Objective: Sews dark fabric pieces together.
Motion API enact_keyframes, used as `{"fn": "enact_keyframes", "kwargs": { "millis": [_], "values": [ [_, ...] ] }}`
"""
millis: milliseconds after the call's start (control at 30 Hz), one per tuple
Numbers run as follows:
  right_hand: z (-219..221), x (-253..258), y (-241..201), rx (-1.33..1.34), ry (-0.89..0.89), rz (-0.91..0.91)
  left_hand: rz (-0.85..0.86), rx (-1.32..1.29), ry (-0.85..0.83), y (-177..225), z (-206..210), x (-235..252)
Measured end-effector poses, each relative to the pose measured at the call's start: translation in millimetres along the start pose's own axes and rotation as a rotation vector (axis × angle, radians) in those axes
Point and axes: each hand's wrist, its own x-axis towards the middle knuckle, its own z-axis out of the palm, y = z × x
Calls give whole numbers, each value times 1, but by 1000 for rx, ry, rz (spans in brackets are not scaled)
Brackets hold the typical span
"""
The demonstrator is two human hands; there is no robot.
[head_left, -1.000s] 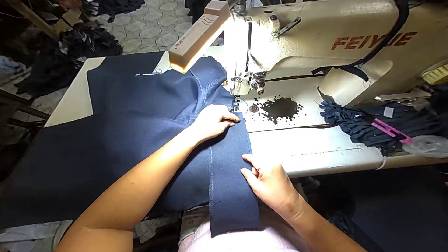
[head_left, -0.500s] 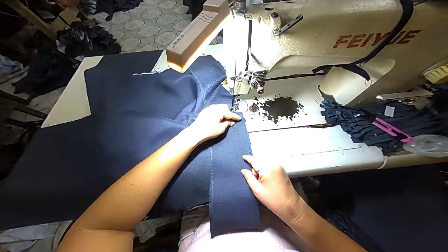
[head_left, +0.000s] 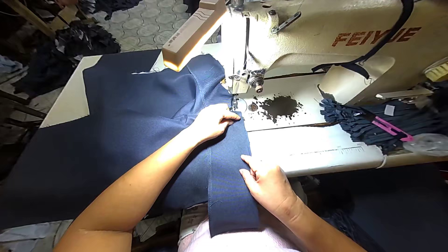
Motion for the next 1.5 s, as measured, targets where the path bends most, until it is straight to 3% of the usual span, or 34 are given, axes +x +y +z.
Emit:
{"fn": "enact_keyframes", "kwargs": {
  "millis": [367, 467, 533, 667, 1100, 1500],
  "values": [
    [1, 0, 1, -9, 18, -11, 1, 115, 35, 11, 3, -4],
    [1, -1, 2, -13, 21, -21, 52, 269, 75, 22, 5, -5],
    [2, -1, 2, -9, 35, -31, -23, 368, 37, 40, 11, -13],
    [3, 0, 2, -17, 33, -41, -196, 274, -60, 49, 33, -32],
    [5, 22, -5, -7, -50, -10, -219, 246, -79, 28, 22, -28],
    [8, 25, -4, -17, -13, -29, -195, 240, -78, 24, 21, -24]
  ]
}}
